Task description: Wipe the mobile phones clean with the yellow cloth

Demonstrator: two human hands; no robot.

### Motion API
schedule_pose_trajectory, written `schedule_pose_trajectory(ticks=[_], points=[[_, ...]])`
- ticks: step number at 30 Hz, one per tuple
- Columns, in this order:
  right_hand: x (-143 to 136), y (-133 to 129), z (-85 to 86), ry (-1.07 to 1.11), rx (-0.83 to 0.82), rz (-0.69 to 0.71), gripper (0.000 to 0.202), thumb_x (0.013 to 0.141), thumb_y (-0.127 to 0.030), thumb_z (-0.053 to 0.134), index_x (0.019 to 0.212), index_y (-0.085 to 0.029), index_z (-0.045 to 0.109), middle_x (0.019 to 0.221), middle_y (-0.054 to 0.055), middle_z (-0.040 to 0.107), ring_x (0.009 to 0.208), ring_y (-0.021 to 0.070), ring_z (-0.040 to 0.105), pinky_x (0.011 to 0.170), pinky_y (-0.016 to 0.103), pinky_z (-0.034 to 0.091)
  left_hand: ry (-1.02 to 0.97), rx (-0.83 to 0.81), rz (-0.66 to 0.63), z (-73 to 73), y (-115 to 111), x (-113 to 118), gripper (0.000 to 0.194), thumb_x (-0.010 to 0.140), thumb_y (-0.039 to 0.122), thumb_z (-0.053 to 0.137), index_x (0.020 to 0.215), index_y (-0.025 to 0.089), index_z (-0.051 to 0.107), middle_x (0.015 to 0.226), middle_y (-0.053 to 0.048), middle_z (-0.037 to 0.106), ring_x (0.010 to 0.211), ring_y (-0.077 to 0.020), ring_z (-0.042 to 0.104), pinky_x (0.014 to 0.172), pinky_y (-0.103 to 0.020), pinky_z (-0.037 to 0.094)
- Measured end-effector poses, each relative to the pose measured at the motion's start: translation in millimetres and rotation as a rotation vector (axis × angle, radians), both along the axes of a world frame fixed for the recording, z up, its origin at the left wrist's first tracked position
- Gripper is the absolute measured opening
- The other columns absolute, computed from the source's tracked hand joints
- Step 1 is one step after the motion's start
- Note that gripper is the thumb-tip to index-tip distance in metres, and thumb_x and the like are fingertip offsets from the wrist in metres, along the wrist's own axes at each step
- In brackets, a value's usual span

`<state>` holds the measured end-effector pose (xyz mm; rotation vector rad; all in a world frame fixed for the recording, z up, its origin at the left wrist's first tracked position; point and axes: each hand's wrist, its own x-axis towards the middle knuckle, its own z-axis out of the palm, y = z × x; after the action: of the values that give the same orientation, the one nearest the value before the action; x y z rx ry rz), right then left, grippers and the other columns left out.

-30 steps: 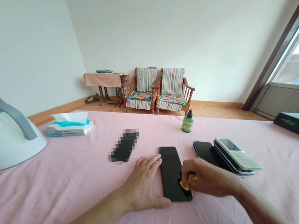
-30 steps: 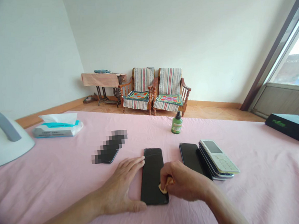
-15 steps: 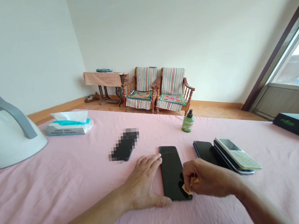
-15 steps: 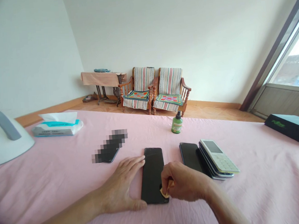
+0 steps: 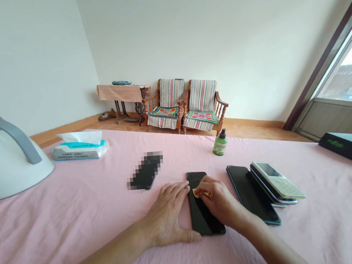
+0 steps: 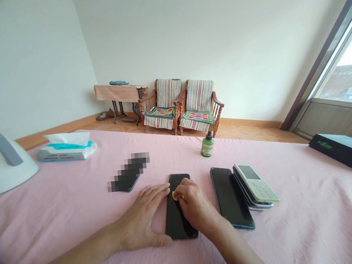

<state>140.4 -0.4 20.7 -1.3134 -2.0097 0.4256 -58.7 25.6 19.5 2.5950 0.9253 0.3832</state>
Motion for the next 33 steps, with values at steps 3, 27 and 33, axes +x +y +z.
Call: schedule_pose_trajectory(ticks=[3,27,33], points=[[-1,4,-3.7,-0.022,-0.010,0.028,0.029,0.070,0.004,0.048,0.073,-0.017,0.068,0.078,0.003,0.061,0.074,0.0127,0.058,0.067,0.024,0.046,-0.024,0.000,0.004,-1.2,0,-1,0.096,0.060,0.070,0.065,0.135,0.016,0.039,0.143,-0.016,0.038,0.130,-0.0376,0.033,0.108,-0.054,0.023],[-7,-2,-1.7,-0.001,-0.114,0.064,0.031,0.065,0.006,0.046,0.071,-0.017,0.066,0.077,0.001,0.059,0.068,0.0106,0.057,0.061,0.021,0.043,0.013,0.005,-0.004,-0.3,0,-1,0.097,0.060,0.069,0.065,0.135,0.012,0.040,0.144,-0.019,0.036,0.130,-0.0363,0.033,0.109,-0.053,0.023],[-14,-3,-7.5,0.013,-0.017,-0.019,0.029,0.069,0.004,0.046,0.075,-0.016,0.066,0.082,0.004,0.059,0.079,0.0137,0.057,0.070,0.024,0.045,0.043,0.010,0.011,-0.6,0,-2,0.099,0.060,0.069,0.064,0.135,0.010,0.040,0.145,-0.019,0.035,0.131,-0.0351,0.032,0.110,-0.051,0.023]])
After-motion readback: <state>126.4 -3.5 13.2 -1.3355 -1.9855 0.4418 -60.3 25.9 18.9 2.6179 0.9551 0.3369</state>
